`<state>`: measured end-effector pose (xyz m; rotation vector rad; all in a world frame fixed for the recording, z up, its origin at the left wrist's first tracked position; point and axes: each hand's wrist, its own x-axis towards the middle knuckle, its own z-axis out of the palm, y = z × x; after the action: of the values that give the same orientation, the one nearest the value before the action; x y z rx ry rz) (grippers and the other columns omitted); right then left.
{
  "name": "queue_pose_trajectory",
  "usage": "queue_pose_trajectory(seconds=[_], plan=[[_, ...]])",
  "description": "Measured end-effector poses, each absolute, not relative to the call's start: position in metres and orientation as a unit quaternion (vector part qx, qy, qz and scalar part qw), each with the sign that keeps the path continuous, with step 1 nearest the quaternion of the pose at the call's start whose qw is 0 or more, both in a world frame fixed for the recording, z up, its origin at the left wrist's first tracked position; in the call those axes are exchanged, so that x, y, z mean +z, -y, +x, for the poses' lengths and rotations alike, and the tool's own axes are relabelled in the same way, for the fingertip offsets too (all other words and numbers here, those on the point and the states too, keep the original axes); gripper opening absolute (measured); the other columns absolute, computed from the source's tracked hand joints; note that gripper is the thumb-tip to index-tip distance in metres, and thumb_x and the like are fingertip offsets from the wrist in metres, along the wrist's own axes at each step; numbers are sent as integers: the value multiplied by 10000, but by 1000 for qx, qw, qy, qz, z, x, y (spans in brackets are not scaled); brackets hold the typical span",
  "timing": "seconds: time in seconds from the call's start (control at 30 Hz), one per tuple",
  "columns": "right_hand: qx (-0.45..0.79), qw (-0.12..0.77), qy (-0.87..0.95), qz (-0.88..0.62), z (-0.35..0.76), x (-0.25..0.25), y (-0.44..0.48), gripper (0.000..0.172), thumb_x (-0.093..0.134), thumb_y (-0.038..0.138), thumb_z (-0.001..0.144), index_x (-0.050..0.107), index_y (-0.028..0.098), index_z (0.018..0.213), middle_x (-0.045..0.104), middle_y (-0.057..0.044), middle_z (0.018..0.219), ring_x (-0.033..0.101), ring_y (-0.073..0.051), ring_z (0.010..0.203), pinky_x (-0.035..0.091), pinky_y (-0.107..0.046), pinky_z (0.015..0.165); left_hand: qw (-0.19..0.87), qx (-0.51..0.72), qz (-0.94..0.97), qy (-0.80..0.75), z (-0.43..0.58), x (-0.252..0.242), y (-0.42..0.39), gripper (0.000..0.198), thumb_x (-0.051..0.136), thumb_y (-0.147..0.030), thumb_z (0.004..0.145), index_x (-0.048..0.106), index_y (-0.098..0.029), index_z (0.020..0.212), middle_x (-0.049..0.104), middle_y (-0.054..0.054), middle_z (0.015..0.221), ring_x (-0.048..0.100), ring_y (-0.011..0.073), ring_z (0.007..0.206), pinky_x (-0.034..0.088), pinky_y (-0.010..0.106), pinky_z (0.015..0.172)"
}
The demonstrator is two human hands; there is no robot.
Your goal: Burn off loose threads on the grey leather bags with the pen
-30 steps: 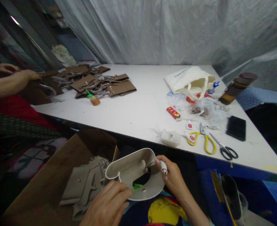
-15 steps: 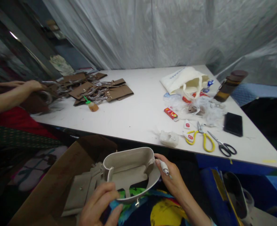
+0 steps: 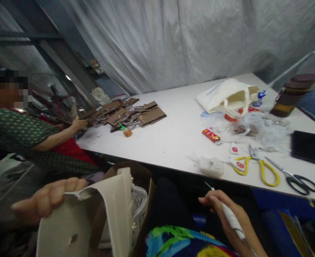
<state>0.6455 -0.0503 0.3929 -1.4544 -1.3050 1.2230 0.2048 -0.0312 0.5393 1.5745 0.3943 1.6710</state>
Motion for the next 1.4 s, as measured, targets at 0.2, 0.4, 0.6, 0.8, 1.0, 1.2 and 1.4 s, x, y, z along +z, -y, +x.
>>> queue_pose_trajectory(seconds=[0.2,0.4,0.6,0.8,1.0,1.2,1.4], plan=[[519,434,544,-496,624,396,53,395,711,608,892,760,238,1019,812,-106,1067,788,-291,961,651,-316,840,573,519,628,-94,272,511,-11,643,611,-447,963,363,-214,417,288,-46,400,319,125,424,344,296,476],[436,445,668,-408,611,441,48,434,768,495,910,669,321,1296,736,-47,1263,712,-259,1124,595,-304,919,710,482,470,-205,367,467,3,743,666,-555,902,267,-190,393,295,-26,436,309,114,460,300,304,514],[361,349,764,-406,611,452,30,480,864,256,835,646,262,1263,708,-42,1064,658,-224,916,518,-323,805,733,460,455,-211,390,450,-8,744,681,-557,888,283,-186,380,297,-19,421,312,115,470,273,318,532],[300,300,827,-369,614,445,18,419,822,47,792,647,234,1124,677,-12,981,580,-208,910,409,-319,790,752,472,426,-174,397,434,-10,736,650,-517,921,279,-181,382,293,-12,412,319,116,474,295,327,537],[294,305,833,-355,612,443,16,251,799,89,830,667,195,1016,625,-23,886,555,-198,846,379,-292,726,758,482,414,-149,399,427,-10,709,612,-497,948,290,-184,400,280,-15,418,309,119,469,292,319,522],[309,328,811,-374,610,439,16,176,759,49,831,675,186,903,580,-4,793,541,-175,763,354,-271,673,753,482,423,-146,398,421,-14,681,581,-468,965,299,-186,412,281,-16,424,314,122,474,306,319,527],[414,372,725,-405,609,429,15,106,754,92,852,707,187,868,603,4,796,580,-145,730,388,-232,650,742,466,448,-178,381,420,-18,437,747,-474,855,626,-176,561,579,43,697,551,169,688,476,325,683]])
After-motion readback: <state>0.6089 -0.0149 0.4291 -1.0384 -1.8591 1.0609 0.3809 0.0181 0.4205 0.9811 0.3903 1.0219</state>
